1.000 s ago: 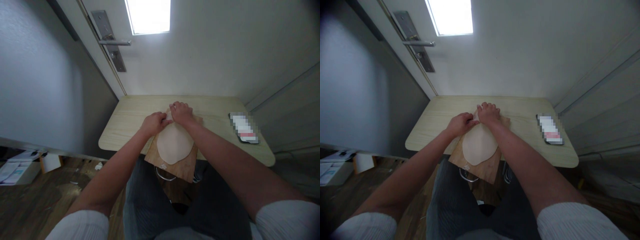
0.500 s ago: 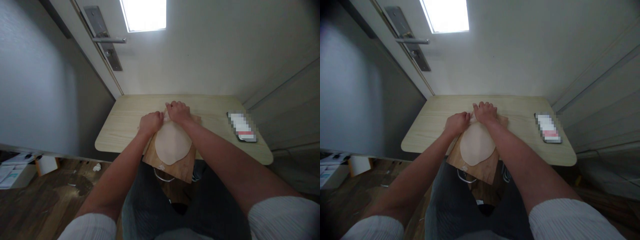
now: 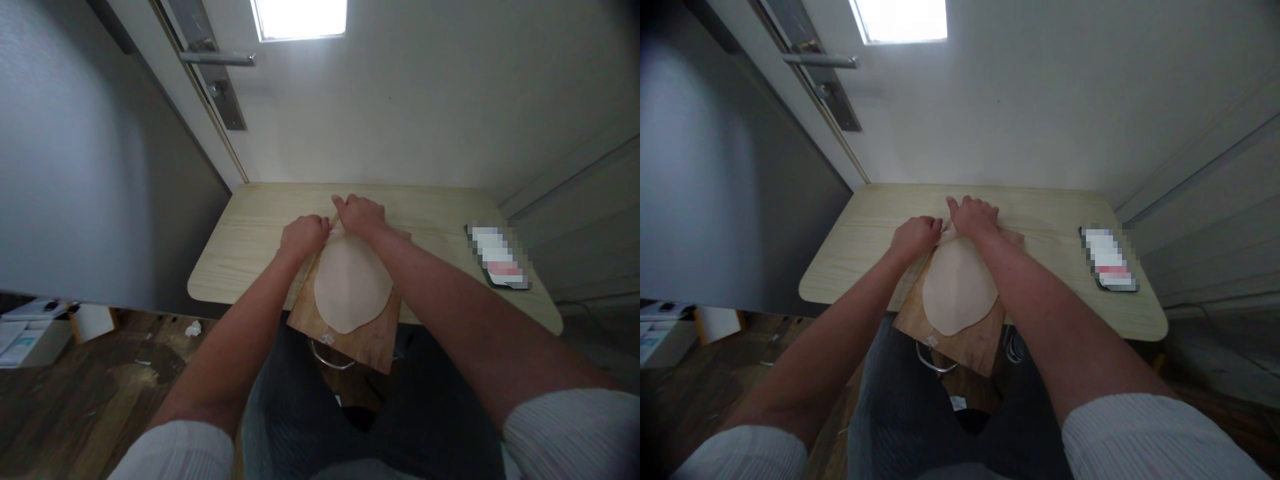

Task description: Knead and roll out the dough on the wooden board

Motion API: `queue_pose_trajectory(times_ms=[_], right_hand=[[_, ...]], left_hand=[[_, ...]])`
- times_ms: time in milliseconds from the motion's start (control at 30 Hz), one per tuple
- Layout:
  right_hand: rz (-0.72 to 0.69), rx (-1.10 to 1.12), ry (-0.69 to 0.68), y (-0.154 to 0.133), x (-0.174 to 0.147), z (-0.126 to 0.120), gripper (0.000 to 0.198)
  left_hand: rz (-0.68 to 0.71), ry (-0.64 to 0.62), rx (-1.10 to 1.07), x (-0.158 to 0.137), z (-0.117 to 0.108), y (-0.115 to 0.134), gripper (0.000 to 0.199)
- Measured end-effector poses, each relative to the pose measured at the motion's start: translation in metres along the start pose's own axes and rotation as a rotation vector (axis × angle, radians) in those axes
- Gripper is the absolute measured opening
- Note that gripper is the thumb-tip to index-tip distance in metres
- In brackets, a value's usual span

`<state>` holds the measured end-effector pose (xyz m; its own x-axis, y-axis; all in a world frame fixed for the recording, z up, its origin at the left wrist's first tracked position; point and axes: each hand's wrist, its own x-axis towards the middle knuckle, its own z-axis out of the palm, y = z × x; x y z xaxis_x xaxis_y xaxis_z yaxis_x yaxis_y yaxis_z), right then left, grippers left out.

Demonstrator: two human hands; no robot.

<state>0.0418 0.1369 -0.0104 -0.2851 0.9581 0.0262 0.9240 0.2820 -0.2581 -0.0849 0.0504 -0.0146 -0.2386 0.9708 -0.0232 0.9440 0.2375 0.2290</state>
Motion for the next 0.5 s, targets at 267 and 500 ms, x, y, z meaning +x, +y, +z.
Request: queue_pose_trajectory(times_ms=[267,500], right_hand=[[0.001,0.017,0.006,-0.004,0.012,0.000,0.079],[0.071,0.049,-0.013,-0.009,0.025,0.003,0.078]], left_hand=[[0.076,0.038,0.053,-0.004,-0.006,0.003,0.067],[0.340,0.044,0.126,-0.015,-0.014,0.002,0.062]])
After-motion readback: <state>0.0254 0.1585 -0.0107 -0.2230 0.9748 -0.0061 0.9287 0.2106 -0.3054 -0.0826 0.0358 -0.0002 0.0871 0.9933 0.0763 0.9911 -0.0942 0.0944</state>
